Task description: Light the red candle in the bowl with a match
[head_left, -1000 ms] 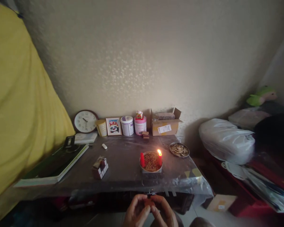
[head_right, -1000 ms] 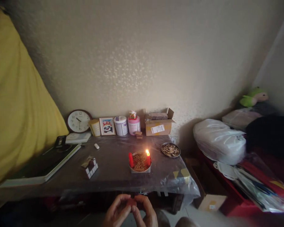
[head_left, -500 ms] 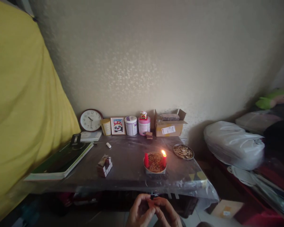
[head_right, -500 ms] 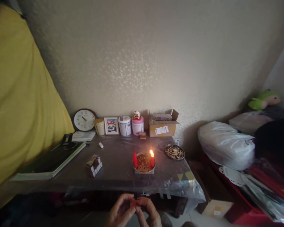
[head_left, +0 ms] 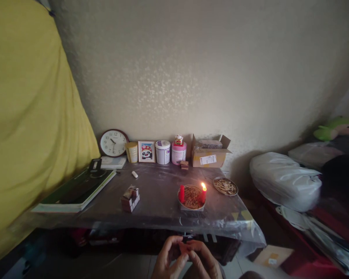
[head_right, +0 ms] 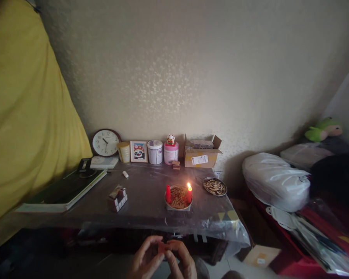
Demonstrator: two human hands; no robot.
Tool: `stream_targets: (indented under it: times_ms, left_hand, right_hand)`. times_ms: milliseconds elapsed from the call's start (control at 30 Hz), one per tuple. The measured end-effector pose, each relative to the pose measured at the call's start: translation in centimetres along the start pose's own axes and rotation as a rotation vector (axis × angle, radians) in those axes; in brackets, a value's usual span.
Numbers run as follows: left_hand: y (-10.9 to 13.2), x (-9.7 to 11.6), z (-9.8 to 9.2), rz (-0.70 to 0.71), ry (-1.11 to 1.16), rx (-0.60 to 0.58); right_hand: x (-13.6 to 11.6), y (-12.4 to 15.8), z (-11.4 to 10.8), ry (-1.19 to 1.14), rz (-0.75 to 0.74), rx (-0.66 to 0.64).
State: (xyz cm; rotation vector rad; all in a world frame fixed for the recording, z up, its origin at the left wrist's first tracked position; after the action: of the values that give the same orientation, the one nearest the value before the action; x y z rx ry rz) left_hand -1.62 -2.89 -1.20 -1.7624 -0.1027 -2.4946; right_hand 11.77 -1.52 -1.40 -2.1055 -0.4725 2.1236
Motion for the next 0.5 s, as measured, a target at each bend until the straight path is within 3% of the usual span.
stream_targets:
  times_ms: [267,500]
  left_hand:
    - [1.1,1.0,-1.6,-0.039,-0.043,0.152]
    - [0.6,-1.1,-1.9,-0.066,-0.068,0.236]
  right_hand:
    - [-2.3,-0.4,1.5,0.086,-0.015,-0.193]
    - [-0.7,-1.3,1.2,-0.046,0.109,-0.253]
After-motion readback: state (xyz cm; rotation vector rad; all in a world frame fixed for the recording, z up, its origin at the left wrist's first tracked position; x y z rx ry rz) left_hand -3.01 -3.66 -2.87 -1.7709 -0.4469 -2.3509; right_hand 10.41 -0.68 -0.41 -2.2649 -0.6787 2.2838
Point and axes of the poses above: each hand's wrist, its own y-axis away from the middle knuckle, its own z-axis out of the palm, x = y × z, the point moved 2 cm from there along -y, towards the middle knuckle, and after that the axes turned 3 degrees about -z, right-handed, at the moved point
